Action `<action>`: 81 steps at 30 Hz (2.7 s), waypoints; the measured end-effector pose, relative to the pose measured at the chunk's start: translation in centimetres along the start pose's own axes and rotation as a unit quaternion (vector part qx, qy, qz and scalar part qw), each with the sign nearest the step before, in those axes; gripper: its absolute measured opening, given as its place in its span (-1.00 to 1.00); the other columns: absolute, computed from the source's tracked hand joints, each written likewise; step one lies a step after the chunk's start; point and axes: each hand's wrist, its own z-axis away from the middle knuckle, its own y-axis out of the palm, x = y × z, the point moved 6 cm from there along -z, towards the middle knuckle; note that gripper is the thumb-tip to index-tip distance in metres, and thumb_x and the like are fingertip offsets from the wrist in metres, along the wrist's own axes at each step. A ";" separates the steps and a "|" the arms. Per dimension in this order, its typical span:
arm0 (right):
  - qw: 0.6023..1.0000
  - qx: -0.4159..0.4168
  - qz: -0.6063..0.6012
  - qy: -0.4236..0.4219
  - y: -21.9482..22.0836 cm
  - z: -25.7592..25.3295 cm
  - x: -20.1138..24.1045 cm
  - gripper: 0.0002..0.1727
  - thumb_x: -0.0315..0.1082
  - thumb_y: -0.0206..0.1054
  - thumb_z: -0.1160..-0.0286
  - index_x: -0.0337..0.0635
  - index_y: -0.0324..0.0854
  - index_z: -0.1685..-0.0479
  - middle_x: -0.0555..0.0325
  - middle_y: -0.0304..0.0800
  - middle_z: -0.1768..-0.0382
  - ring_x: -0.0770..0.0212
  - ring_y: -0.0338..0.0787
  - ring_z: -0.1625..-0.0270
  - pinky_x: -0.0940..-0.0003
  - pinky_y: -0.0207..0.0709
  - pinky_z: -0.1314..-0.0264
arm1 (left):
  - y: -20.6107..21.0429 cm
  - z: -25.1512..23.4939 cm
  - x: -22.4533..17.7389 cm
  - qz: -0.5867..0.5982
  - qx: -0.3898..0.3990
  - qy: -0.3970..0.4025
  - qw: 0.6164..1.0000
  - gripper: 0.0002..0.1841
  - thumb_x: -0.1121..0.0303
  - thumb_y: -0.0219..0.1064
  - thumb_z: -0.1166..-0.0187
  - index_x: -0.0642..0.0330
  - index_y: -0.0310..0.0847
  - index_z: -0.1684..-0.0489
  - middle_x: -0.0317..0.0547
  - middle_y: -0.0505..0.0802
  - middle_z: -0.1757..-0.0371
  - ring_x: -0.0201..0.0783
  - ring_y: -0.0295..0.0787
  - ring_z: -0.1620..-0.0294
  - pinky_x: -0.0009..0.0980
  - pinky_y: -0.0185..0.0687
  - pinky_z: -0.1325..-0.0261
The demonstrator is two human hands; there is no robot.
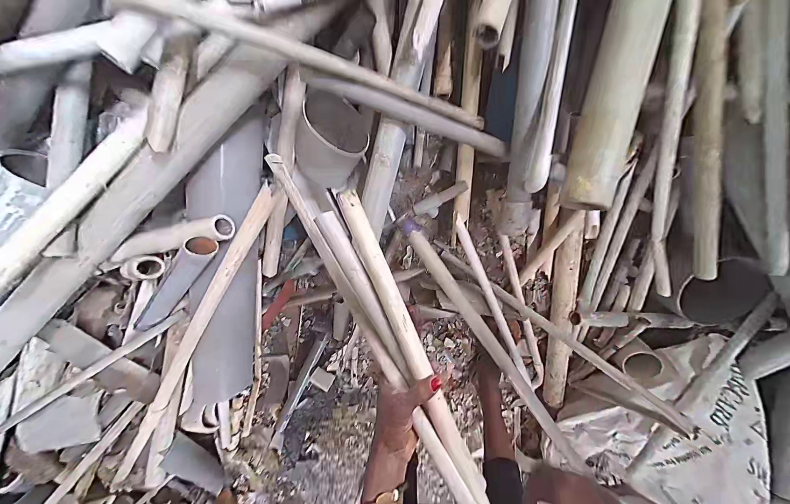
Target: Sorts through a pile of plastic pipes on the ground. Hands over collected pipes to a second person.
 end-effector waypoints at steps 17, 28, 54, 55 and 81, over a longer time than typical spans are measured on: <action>0.855 -0.482 -0.098 0.166 -27.3 -16.4 0.0 0.18 -0.29 0.77 -0.08 -0.42 0.01 -0.73 -0.52 0.68 -0.13 -0.42 0.75 -0.18 -0.34 0.57 -0.24 | 1.4 0.1 -1.5 0.078 0.127 0.044 0.988 -0.23 0.30 0.84 0.23 0.19 0.56 -0.13 -0.16 0.88 0.37 -0.28 0.86 0.46 -0.34 0.85 0.30; 0.942 -0.298 -0.138 0.076 -3.1 -3.1 5.6 -0.21 -0.05 0.46 -0.45 -0.66 0.40 -0.39 -0.37 0.80 0.03 -0.20 0.86 0.00 -0.08 0.71 -0.11 | 0.5 2.1 0.4 0.038 0.026 0.003 0.999 -0.40 0.18 0.84 0.48 0.02 0.75 0.29 -0.31 0.93 0.40 -0.46 0.90 0.38 -0.49 0.85 0.27; 0.938 -0.267 -0.130 -0.176 1.4 2.3 6.7 -0.41 -0.55 0.12 -0.54 -0.53 0.32 -0.62 -0.49 0.52 -0.52 -0.45 0.42 -0.65 -0.09 0.25 -0.76 | 2.3 0.4 -0.5 0.213 0.192 -0.006 0.958 0.11 -0.68 0.31 0.23 0.02 0.69 -0.29 -0.02 0.88 -0.11 -0.01 0.90 0.04 0.06 0.84 0.11; 0.938 -0.278 -0.123 -0.166 1.4 2.1 6.7 -0.39 -0.53 0.13 -0.51 -0.54 0.30 -0.62 -0.45 0.55 -0.50 -0.39 0.45 -0.66 -0.04 0.27 -0.75 | 1.6 0.3 -0.7 0.174 0.146 0.023 0.974 0.21 -0.75 0.25 0.38 -0.01 0.62 -0.34 -0.04 0.87 -0.11 -0.05 0.90 0.05 0.00 0.84 0.15; 0.915 -0.282 -0.019 0.289 -5.9 -14.1 -13.3 -0.48 -0.21 0.23 -0.73 -0.32 0.43 -0.57 -0.42 0.54 -0.41 -0.39 0.64 -0.40 -0.28 0.55 -0.31 | 1.2 -0.1 1.8 0.118 0.202 0.051 0.971 -0.24 0.01 0.75 0.03 0.10 0.73 -0.30 0.03 0.86 -0.27 -0.02 0.91 -0.11 -0.06 0.87 -0.11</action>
